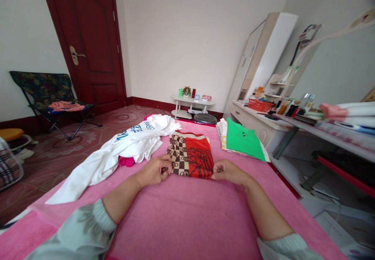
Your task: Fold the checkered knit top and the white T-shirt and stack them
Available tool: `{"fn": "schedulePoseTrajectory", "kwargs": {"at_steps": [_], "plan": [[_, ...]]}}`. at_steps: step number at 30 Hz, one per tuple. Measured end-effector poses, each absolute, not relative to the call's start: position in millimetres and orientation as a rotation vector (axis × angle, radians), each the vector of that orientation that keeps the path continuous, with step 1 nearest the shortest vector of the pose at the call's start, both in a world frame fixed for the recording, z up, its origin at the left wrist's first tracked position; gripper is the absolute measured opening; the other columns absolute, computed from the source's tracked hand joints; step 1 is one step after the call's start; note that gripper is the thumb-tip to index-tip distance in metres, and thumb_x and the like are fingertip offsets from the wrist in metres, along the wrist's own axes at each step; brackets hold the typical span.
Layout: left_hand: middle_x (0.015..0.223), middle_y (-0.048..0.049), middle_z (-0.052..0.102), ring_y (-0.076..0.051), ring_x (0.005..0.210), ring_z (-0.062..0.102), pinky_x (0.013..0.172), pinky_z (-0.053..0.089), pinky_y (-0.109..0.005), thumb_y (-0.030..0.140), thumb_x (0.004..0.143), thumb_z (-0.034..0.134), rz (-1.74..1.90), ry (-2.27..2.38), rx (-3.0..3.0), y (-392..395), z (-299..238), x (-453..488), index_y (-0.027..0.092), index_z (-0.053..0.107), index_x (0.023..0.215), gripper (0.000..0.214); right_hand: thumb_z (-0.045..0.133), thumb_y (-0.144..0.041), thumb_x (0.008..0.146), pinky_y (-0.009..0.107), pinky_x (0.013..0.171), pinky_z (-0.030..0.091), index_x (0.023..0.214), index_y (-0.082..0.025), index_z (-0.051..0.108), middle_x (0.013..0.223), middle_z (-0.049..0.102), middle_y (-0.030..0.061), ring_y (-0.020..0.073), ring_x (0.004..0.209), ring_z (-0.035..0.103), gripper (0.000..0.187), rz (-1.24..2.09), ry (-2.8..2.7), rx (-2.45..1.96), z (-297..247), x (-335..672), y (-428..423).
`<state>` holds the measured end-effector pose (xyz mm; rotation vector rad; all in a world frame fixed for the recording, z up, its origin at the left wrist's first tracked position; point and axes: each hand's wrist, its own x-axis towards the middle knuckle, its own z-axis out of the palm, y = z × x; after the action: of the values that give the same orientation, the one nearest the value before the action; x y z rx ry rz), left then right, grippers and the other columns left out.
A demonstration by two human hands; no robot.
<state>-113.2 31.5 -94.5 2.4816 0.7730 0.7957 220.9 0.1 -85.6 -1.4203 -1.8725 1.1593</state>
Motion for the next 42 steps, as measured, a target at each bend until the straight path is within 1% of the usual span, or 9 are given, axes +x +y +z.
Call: {"fn": "schedulePoseTrajectory", "kwargs": {"at_steps": [7,12,16,19,25,31,35,38,42], "plan": [[0.073,-0.0009,0.057,-0.013,0.068,0.053,0.065,0.040,-0.023,0.006,0.067,0.046,0.794,0.934,2.548,31,-90,-112,0.019,0.056,0.065,0.016,0.071,-0.031,0.059,0.021,0.050,0.033,0.061,-0.016,0.066,0.054,0.058,-0.0029,0.0099,0.051,0.047,0.016,1.189,-2.095,-1.563,-76,227,-2],[0.071,-0.0021,0.062,-0.016,0.065,0.055,0.058,0.034,-0.026,0.037,0.081,0.051,0.913,1.560,2.419,33,-88,-109,0.020,0.059,0.067,0.023,0.061,-0.036,0.071,0.023,0.052,0.035,0.062,-0.018,0.065,0.057,0.060,-0.0008,0.0130,0.055,0.052,0.020,0.588,-1.914,-1.652,-72,209,7],[0.067,-0.0014,0.063,-0.017,0.061,0.057,0.052,0.030,-0.024,0.056,0.076,0.055,0.714,1.723,2.291,38,-95,-107,0.022,0.062,0.068,0.035,0.061,-0.028,0.071,0.024,0.058,0.040,0.081,-0.020,0.066,0.068,0.064,-0.0002,0.0145,0.062,0.057,0.013,0.347,-1.870,-1.718,-92,191,14],[0.068,-0.0012,0.063,-0.018,0.063,0.058,0.051,0.031,-0.024,0.053,0.074,0.059,0.658,1.752,2.254,41,-99,-106,0.023,0.063,0.072,0.031,0.061,-0.023,0.071,0.027,0.065,0.044,0.091,-0.020,0.065,0.076,0.064,0.0011,0.0156,0.068,0.058,0.021,0.238,-1.866,-1.766,-107,186,16],[0.100,-0.0035,0.061,-0.018,0.084,0.059,0.067,0.041,-0.025,0.030,0.075,0.060,0.826,1.610,2.367,39,-99,-100,0.027,0.064,0.104,0.030,0.052,-0.018,0.076,0.031,0.080,0.046,0.095,-0.020,0.063,0.099,0.062,0.0045,0.0176,0.087,0.059,0.022,0.039,-1.857,-1.577,-113,185,22],[0.086,-0.0026,0.063,-0.019,0.076,0.059,0.061,0.038,-0.026,0.038,0.077,0.058,0.761,1.727,2.311,49,-105,-100,0.026,0.066,0.093,0.022,0.051,-0.019,0.080,0.028,0.074,0.046,0.106,-0.017,0.060,0.090,0.067,0.0045,0.0167,0.080,0.062,0.027,0.086,-1.778,-1.787,-112,190,66],[0.081,-0.0007,0.065,-0.017,0.074,0.059,0.058,0.035,-0.024,0.035,0.078,0.056,0.733,1.735,2.240,57,-107,-102,0.025,0.065,0.079,0.014,0.051,-0.031,0.084,0.028,0.072,0.045,0.114,-0.017,0.056,0.092,0.069,0.0065,0.0203,0.090,0.064,0.034,0.030,-1.711,-2.142,-104,191,105],[0.080,0.0002,0.065,-0.016,0.073,0.058,0.056,0.033,-0.024,0.030,0.078,0.054,0.730,1.760,2.187,59,-108,-102,0.024,0.064,0.075,0.012,0.053,-0.036,0.082,0.030,0.074,0.045,0.110,-0.017,0.059,0.102,0.068,0.0104,0.0243,0.097,0.063,0.035,-0.035,-1.695,-2.259,-98,186,127],[0.078,-0.0003,0.064,-0.015,0.071,0.058,0.055,0.032,-0.023,0.025,0.075,0.052,0.718,1.785,2.182,60,-107,-101,0.022,0.062,0.072,0.011,0.049,-0.028,0.082,0.031,0.073,0.045,0.095,-0.016,0.066,0.096,0.069,0.0124,0.0253,0.093,0.064,0.024,-0.078,-1.732,-2.292,-92,179,145]]}}
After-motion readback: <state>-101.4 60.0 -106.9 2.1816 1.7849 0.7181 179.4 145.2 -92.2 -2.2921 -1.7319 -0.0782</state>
